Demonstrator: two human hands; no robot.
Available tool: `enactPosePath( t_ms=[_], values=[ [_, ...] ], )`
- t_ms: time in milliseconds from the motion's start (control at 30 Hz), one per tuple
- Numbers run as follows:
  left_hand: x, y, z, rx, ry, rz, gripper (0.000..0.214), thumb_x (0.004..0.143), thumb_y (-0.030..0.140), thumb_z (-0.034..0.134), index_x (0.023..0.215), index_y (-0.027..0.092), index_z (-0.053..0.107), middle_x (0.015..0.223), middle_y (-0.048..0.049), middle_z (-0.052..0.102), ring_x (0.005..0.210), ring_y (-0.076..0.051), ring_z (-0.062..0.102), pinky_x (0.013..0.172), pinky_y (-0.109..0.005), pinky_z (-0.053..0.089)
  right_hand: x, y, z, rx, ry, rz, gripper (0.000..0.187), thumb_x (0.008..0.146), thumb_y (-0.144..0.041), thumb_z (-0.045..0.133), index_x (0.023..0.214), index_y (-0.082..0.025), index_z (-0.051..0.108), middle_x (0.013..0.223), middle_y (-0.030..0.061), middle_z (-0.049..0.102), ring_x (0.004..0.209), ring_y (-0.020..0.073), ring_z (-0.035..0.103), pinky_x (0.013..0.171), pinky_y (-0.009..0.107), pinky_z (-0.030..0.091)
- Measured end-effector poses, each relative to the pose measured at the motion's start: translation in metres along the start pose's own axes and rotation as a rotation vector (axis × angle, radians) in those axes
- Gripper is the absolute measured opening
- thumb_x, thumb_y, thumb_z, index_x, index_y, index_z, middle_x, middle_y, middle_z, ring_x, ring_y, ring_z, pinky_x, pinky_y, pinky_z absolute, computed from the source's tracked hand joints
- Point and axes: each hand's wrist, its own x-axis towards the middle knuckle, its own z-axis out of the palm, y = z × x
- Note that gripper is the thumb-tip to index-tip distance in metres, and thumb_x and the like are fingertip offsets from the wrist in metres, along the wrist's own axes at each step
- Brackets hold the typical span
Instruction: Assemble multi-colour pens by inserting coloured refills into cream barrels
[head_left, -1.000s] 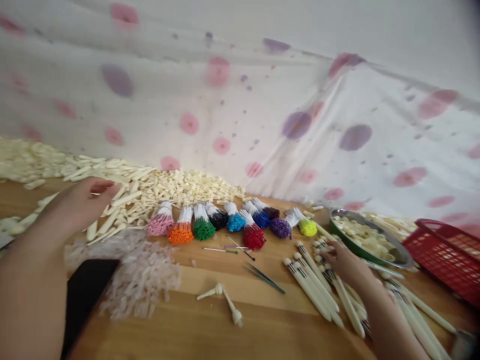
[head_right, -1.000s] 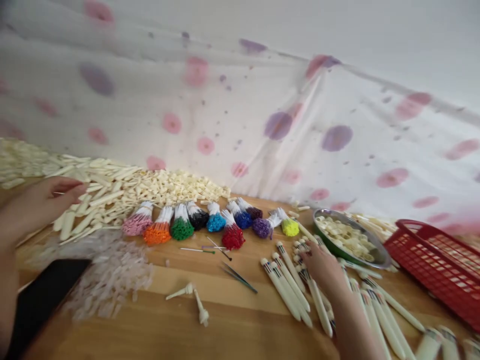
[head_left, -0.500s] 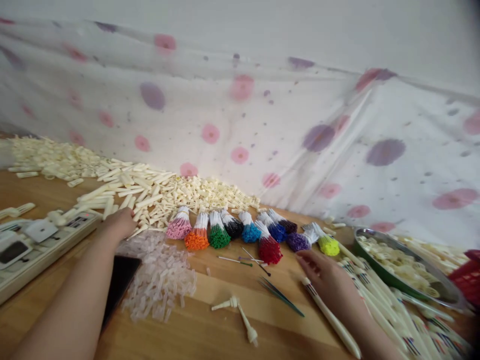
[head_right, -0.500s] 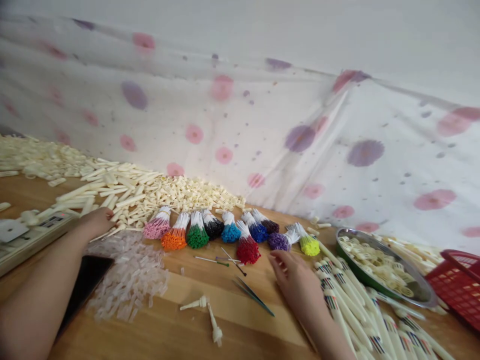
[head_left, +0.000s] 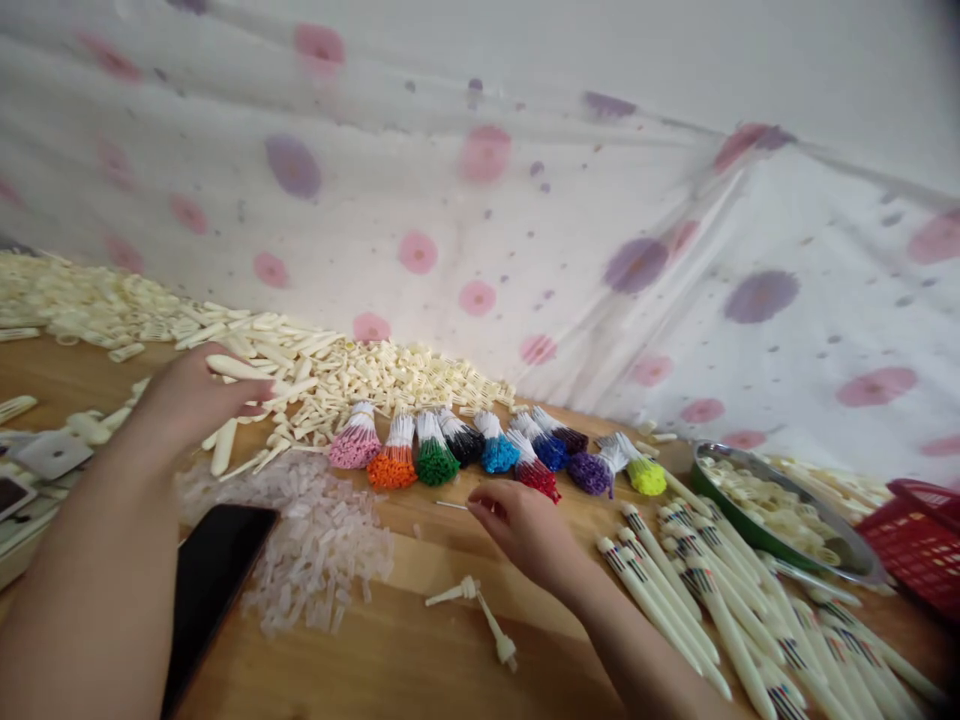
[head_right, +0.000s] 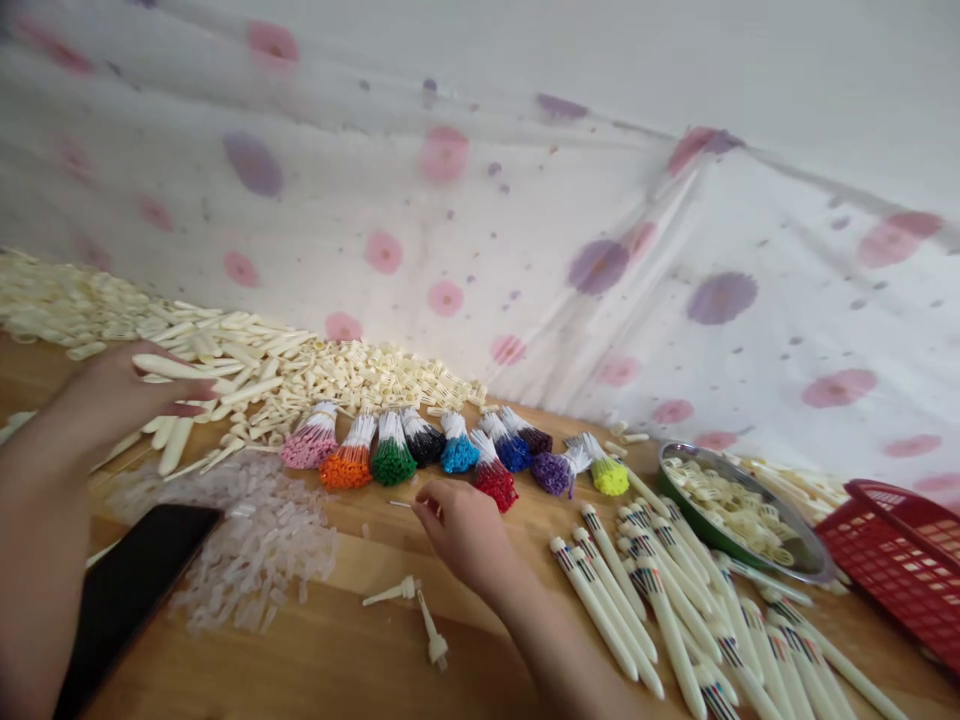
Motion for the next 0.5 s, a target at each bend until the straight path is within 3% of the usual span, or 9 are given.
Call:
enactPosePath(
  t_ms=[133, 233, 367, 500],
  values=[
    [-0.024, 0.017, 0.024, -0.185, -0.245, 0.017, 0.024, 0.061, 0.021, 0.075, 0.069, 0.016, 0.053, 0.063, 0.0031, 0.069, 0.065, -0.014, 0.067, 0.064, -0.026, 0.054, 0.049, 0.002, -0.006, -0.036, 0.001, 0.059, 0.018, 0.09, -0.028, 0.05, 0.088, -0.02, 0.066, 0.082, 0.0018, 0.068, 0.075, 0.0147, 0.062, 0.066, 0.025, 0.045],
    [-0.036, 0.023, 0.039, -0.272, -0.431, 0.002, 0.023, 0.061, 0.021, 0.076, 0.07, 0.015, 0.056, 0.07, -0.0011, 0.072, 0.071, -0.017, 0.07, 0.069, -0.028, 0.055, 0.101, 0.004, -0.008, -0.093, 0.023, 0.139, 0.022, 0.091, -0.032, 0.051, 0.101, -0.015, 0.059, 0.1, 0.005, 0.063, 0.085, 0.0169, 0.061, 0.076, 0.037, 0.05],
    [-0.037, 0.021, 0.046, -0.355, -0.517, -0.032, 0.022, 0.063, 0.022, 0.077, 0.068, 0.016, 0.056, 0.076, -0.0021, 0.073, 0.076, -0.018, 0.071, 0.074, -0.027, 0.056, 0.167, -0.003, 0.001, -0.114, 0.05, 0.134, 0.026, 0.09, -0.03, 0.052, 0.113, -0.016, 0.055, 0.114, 0.0074, 0.057, 0.095, 0.0198, 0.059, 0.08, 0.04, 0.05],
    [-0.032, 0.016, 0.044, -0.394, -0.531, -0.082, 0.022, 0.063, 0.023, 0.078, 0.068, 0.017, 0.057, 0.077, -0.0017, 0.075, 0.076, -0.016, 0.072, 0.072, -0.019, 0.055, 0.209, -0.018, 0.015, -0.089, 0.064, 0.034, 0.028, 0.09, -0.029, 0.053, 0.115, -0.017, 0.053, 0.118, 0.0079, 0.055, 0.098, 0.0208, 0.058, 0.082, 0.041, 0.049]
  ],
)
